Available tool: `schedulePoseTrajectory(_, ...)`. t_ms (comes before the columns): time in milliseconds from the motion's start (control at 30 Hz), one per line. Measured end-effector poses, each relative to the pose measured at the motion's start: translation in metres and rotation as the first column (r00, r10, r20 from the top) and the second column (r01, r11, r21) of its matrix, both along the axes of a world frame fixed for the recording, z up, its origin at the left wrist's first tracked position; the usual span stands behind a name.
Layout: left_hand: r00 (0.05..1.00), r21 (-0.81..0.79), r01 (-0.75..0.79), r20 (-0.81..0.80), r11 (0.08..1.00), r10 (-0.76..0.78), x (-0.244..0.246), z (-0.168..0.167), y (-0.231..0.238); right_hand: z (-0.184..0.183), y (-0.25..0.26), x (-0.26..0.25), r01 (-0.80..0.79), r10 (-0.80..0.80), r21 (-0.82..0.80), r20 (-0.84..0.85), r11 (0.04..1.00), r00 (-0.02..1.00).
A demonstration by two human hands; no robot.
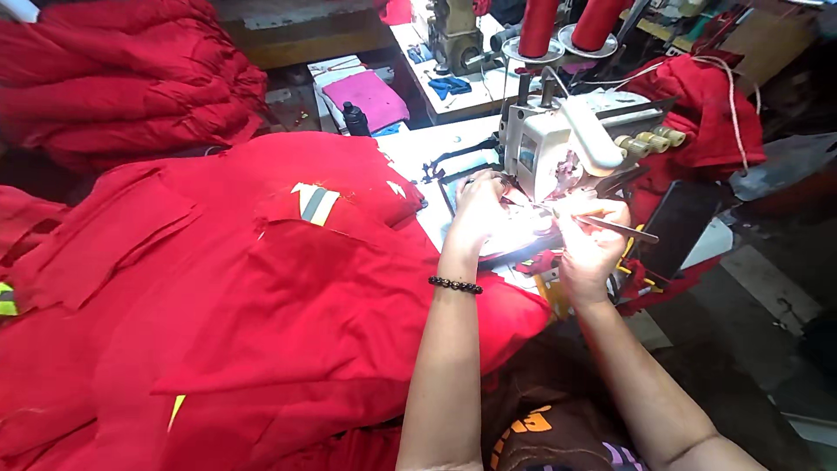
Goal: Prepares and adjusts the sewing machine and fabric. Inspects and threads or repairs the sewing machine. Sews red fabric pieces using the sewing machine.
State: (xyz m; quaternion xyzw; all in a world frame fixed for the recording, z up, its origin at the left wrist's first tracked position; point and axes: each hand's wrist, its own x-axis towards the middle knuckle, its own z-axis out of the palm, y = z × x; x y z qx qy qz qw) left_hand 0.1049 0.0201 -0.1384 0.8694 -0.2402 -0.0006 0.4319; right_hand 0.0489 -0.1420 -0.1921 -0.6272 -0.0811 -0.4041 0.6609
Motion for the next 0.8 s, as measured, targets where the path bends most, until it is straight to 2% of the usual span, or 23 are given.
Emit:
schedulePoseTrajectory(367, 0.999, -0.035, -0.045, -0.015, 0.998, 0.044, 0.001, -0.004, -0.003, 0.002, -0.003, 0.002, -0.005, 0.004, -0.032, -0.031, 0.999, 1.000)
schedulePoseTrajectory(500, 0.998, -0.008, -0.067, -0.014, 0.998, 0.067, -0.015, 0.011, 0.001, 0.001, -0.003, 0.001, -0.004, 0.003, -0.029, -0.046, 1.000, 0.999)
schedulePoseTrajectory(633, 0.999, -0.045, -0.049, -0.018, 0.998, 0.048, -0.001, -0.003, -0.004, 0.001, -0.003, 0.001, -0.001, 0.001, -0.025, -0.035, 1.000, 0.999)
schedulePoseTrajectory(800, 0.998, -0.035, -0.055, 0.005, 0.998, 0.056, -0.001, -0.004, -0.004, -0.001, -0.003, 0.001, -0.007, 0.006, -0.028, -0.027, 1.000, 1.000)
